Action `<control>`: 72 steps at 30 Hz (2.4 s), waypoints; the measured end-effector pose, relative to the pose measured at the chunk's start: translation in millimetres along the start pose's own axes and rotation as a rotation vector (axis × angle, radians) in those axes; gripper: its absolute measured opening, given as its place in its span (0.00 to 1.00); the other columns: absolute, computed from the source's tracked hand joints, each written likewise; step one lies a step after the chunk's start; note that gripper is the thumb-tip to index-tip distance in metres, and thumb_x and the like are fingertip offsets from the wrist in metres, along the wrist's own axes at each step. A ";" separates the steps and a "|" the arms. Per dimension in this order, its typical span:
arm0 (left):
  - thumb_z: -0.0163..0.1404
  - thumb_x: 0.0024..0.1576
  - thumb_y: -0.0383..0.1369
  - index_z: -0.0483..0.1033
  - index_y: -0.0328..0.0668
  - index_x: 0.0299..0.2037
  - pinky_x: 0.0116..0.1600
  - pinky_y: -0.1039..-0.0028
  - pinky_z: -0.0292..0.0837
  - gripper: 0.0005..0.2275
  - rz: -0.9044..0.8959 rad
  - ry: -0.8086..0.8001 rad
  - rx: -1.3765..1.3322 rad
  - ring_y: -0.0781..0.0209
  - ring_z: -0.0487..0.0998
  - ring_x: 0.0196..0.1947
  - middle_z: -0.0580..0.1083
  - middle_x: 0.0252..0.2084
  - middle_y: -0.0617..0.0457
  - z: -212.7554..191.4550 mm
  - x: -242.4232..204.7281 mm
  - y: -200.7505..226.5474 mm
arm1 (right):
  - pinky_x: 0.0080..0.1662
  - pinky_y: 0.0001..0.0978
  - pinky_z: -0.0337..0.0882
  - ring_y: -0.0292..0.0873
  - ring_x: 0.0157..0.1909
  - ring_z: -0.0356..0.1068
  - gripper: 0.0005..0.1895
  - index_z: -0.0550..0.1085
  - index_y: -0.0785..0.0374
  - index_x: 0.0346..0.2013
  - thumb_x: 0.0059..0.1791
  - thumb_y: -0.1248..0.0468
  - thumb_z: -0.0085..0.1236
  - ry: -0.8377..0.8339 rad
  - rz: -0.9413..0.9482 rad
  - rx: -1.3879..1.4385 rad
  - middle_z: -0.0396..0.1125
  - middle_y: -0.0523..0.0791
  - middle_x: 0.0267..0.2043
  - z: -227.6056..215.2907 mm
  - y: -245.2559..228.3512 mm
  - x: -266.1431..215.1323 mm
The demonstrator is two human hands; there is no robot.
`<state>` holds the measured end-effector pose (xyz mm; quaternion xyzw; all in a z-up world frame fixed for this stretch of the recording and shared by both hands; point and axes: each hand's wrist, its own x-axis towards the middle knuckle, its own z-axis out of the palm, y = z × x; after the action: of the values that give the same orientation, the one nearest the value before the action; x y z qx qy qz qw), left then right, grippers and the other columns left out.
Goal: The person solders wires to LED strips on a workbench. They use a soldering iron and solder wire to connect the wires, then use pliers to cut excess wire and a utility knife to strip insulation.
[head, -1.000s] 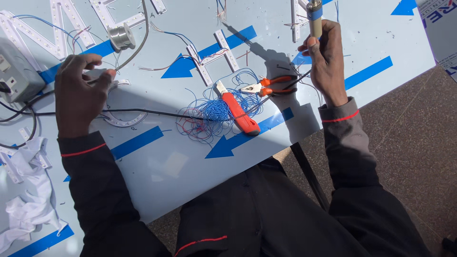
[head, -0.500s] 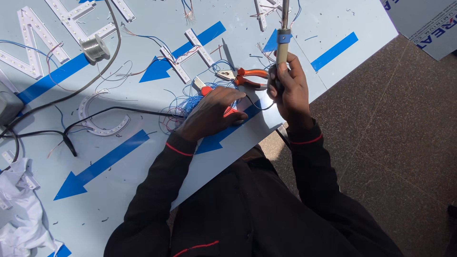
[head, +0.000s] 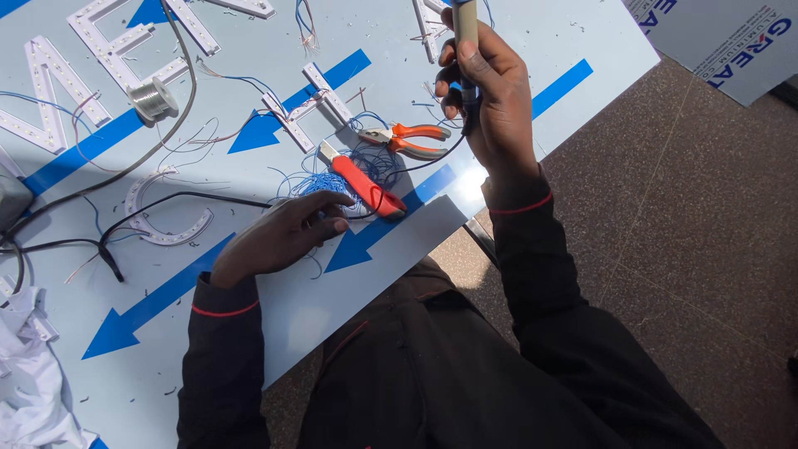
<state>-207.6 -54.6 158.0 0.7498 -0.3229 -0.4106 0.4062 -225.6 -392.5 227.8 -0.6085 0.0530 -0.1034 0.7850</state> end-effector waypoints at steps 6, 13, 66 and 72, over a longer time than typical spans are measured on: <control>0.56 0.66 0.43 0.62 0.55 0.79 0.61 0.57 0.82 0.30 0.117 0.350 -0.128 0.47 0.78 0.70 0.68 0.80 0.42 48.7 24.5 11.7 | 0.35 0.35 0.84 0.43 0.30 0.81 0.45 0.43 0.47 0.90 0.64 0.57 0.57 -0.173 0.036 0.303 0.78 0.59 0.47 46.1 77.9 -20.3; 0.53 0.72 0.36 0.78 0.44 0.71 0.58 0.50 0.78 0.18 0.124 0.297 -0.249 0.47 0.89 0.43 0.86 0.43 0.40 67.3 29.4 6.2 | 0.42 0.33 0.88 0.49 0.55 0.84 0.23 0.71 0.59 0.76 0.69 0.54 0.44 -0.485 -0.097 0.152 0.76 0.54 0.51 11.9 95.4 20.9; 0.52 0.75 0.33 0.83 0.42 0.64 0.49 0.74 0.82 0.12 -0.029 0.776 0.324 0.57 0.83 0.51 0.79 0.53 0.47 15.3 316.7 5.9 | 0.55 0.60 0.72 0.66 0.60 0.68 0.18 0.65 0.51 0.62 0.60 0.65 0.61 -0.101 -0.424 -0.867 0.61 0.56 0.60 -199.5 164.9 100.9; 0.60 0.70 0.31 0.87 0.45 0.59 0.47 0.71 0.77 0.10 -0.085 0.820 0.314 0.60 0.78 0.51 0.74 0.51 0.53 5.9 350.3 4.1 | 0.45 0.55 0.70 0.61 0.45 0.70 0.16 0.64 0.49 0.60 0.61 0.68 0.54 -0.088 -0.396 -0.982 0.60 0.50 0.55 -189.9 146.7 103.8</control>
<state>-54.2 -345.0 35.8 0.9159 -0.1625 -0.0413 0.3647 -149.9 -560.5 42.2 -0.9065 -0.0537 -0.1872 0.3746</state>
